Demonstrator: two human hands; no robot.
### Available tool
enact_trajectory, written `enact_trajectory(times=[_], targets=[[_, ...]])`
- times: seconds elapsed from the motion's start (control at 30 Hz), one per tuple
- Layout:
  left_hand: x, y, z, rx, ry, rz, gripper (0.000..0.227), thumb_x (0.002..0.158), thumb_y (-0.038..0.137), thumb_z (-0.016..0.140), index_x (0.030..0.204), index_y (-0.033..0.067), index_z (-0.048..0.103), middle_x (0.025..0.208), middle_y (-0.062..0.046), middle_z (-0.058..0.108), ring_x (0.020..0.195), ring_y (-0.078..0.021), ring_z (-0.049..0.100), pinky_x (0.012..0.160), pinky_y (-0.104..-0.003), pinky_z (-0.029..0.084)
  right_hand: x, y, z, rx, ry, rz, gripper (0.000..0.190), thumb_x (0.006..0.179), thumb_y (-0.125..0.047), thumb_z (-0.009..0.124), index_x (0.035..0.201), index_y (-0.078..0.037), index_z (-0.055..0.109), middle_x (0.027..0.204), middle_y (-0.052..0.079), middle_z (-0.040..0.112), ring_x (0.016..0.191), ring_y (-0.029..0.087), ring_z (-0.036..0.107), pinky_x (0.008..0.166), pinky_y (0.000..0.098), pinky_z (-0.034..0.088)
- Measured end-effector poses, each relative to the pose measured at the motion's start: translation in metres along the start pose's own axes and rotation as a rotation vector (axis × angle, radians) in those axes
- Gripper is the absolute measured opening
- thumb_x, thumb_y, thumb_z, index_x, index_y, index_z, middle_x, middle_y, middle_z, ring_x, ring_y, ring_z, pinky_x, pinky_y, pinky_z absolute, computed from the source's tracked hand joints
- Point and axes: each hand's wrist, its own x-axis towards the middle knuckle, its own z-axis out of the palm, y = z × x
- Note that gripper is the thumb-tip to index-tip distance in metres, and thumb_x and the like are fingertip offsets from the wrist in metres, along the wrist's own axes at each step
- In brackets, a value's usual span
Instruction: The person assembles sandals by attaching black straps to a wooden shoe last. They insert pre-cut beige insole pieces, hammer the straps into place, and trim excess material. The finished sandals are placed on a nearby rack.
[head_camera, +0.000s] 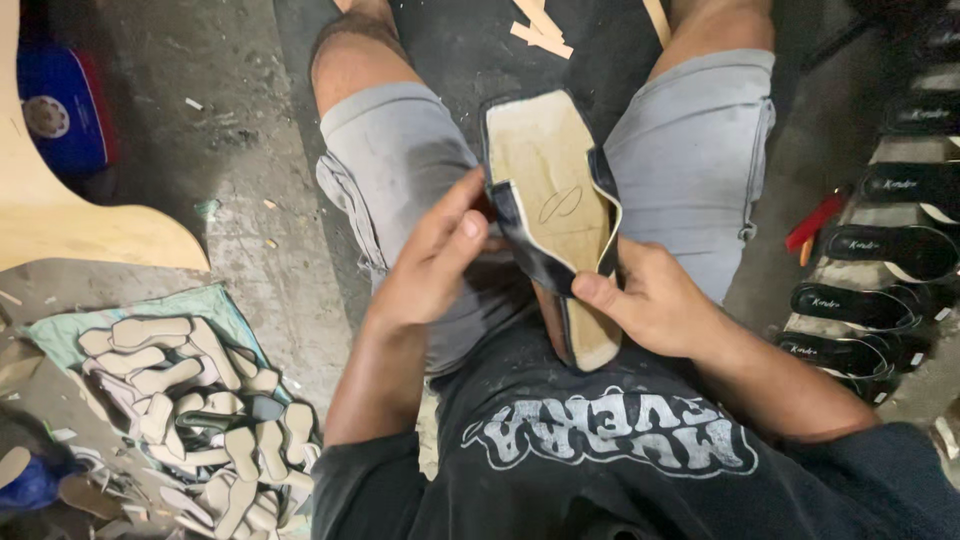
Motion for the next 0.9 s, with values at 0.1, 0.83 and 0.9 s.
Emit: enact_trajectory(times=[0.1, 0.83, 0.9], targets=[[0.008, -0.030, 0.004, 0.178, 0.013, 0.163, 0.072, 0.114, 0.048, 0.047, 0.162, -0.0034, 0.033, 0.161, -0.014, 0.048, 0.150, -0.0204, 0.044, 0.127, -0.034, 0.031, 0.000, -0.018, -0.019, -0.270, -0.101, -0.116, 0.057, 0.102, -0.039, 0.050, 0.139, 0.004, 0.056, 0.120, 0.008, 0.072, 0.116, 0.016, 0.069, 0.098, 0.0317, 0.051], [0.025, -0.019, 0.035, 0.401, 0.005, 0.098, 0.056, 0.102, 0.032, 0.065, 0.145, -0.0007, 0.049, 0.129, -0.009, 0.067, 0.121, -0.0152, 0.062, 0.105, -0.032, 0.052, 0.012, -0.015, -0.025, -0.168, 0.238, -0.405, 0.058, 0.109, -0.043, 0.050, 0.140, 0.006, 0.050, 0.122, 0.012, 0.068, 0.111, 0.017, 0.066, 0.096, 0.0299, 0.052], [0.028, -0.020, 0.036, 0.411, 0.054, 0.081, 0.056, 0.103, 0.031, 0.063, 0.146, -0.0006, 0.047, 0.129, -0.010, 0.067, 0.120, -0.0152, 0.063, 0.104, -0.032, 0.053, 0.015, -0.013, -0.026, -0.189, 0.319, -0.331, 0.057, 0.108, -0.046, 0.051, 0.137, 0.004, 0.053, 0.117, 0.010, 0.071, 0.106, 0.015, 0.070, 0.094, 0.0298, 0.054]])
